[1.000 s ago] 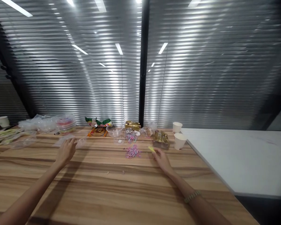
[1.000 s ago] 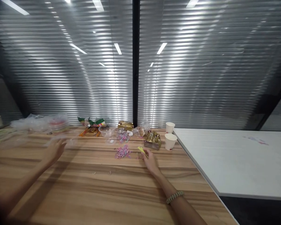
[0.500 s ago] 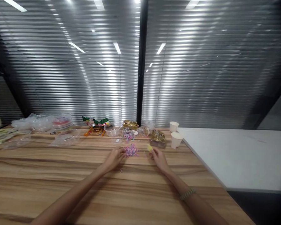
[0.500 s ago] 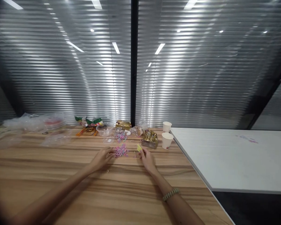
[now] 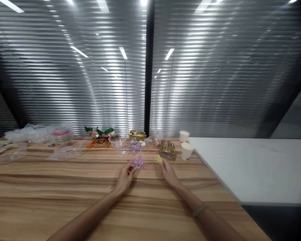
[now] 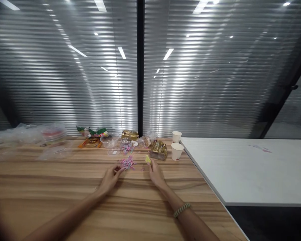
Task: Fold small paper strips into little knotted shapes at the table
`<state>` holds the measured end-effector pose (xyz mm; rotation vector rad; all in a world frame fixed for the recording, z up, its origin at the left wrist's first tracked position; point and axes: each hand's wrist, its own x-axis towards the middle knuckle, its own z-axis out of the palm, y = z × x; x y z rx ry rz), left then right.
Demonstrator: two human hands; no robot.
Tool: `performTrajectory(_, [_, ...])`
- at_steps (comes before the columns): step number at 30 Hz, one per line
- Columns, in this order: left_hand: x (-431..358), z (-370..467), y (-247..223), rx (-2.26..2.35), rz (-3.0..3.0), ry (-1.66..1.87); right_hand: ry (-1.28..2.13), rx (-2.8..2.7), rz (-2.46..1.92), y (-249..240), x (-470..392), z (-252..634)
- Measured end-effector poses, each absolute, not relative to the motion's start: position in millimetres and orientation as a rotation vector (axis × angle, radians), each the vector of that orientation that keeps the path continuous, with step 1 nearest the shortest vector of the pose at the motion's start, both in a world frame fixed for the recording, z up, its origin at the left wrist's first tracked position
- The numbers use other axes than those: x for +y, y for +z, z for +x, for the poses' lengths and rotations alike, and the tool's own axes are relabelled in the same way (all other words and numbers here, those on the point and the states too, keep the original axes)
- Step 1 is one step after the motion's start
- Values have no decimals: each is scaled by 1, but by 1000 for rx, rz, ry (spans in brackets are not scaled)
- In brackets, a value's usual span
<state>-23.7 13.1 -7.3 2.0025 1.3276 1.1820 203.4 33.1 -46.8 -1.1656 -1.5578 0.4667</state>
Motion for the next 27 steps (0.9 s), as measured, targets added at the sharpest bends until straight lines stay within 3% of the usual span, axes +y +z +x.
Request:
performTrajectory(9, [-10,-18,-11,1113,1848,1152,877,-1734,-1027,-21,-8,165])
performTrajectory(27, [-18,-16,-8,967,1887,1076,826,-1751,-1035,-12,-22,154])
